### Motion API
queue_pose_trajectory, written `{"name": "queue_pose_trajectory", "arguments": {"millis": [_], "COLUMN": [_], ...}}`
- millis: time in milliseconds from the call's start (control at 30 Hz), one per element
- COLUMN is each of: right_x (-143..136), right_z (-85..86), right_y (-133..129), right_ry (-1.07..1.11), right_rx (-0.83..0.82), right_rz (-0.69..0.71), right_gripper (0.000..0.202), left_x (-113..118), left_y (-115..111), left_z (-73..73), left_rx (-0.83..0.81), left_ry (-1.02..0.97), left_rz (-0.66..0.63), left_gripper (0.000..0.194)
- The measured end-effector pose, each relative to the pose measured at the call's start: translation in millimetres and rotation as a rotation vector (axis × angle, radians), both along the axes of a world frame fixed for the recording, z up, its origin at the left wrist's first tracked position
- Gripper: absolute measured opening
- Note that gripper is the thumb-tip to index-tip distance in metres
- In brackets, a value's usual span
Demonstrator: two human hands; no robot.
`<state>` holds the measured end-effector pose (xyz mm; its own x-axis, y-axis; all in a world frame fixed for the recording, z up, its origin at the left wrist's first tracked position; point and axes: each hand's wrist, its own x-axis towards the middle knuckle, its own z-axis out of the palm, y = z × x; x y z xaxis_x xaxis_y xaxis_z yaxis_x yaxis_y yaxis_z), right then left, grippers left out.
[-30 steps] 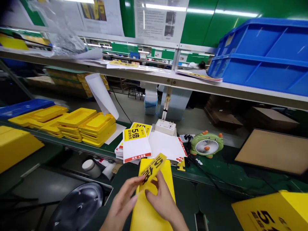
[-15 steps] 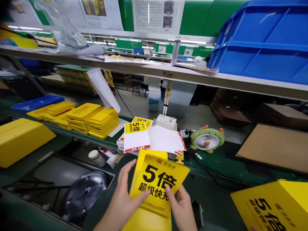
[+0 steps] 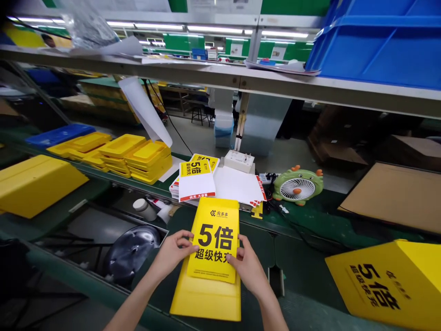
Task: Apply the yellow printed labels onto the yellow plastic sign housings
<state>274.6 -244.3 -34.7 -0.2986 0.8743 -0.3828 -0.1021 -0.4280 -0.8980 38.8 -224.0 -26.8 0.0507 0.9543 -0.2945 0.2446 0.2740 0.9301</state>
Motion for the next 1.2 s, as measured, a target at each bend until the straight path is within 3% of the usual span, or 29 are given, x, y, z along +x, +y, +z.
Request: {"name": "queue_pose_trajectory", "arguments": {"millis": [167, 333, 667, 1200], "right_x": [-5, -7, -11, -13], "right_z": [-28.4, -41.3, -42.5, -36.4], "right_y": [3, 6, 10, 13], "right_ry": [-0.142, -0.223, -0.265, -0.268], "right_rx": [0.031, 0.068, 0.126, 0.105], "right_rz": [-0.009, -0.034, -0.085, -0.092], "right_gripper": [0.06, 0.052, 0.041, 0.046], "left_x": [-5, -5, -4, -5], "left_y": [0, 1, 8, 14], "left_z": [-26.1, -32.6, -33.1, -38.8], "left_rx": [0.01, 0.023, 0.032, 0.017], "left_ry": [0.011, -0.002, 0.011, -0.008], "left_rz": [0.009, 0.028, 0.058, 0.059], "left_gripper": [0.043, 0.044, 0.045, 0.046]}}
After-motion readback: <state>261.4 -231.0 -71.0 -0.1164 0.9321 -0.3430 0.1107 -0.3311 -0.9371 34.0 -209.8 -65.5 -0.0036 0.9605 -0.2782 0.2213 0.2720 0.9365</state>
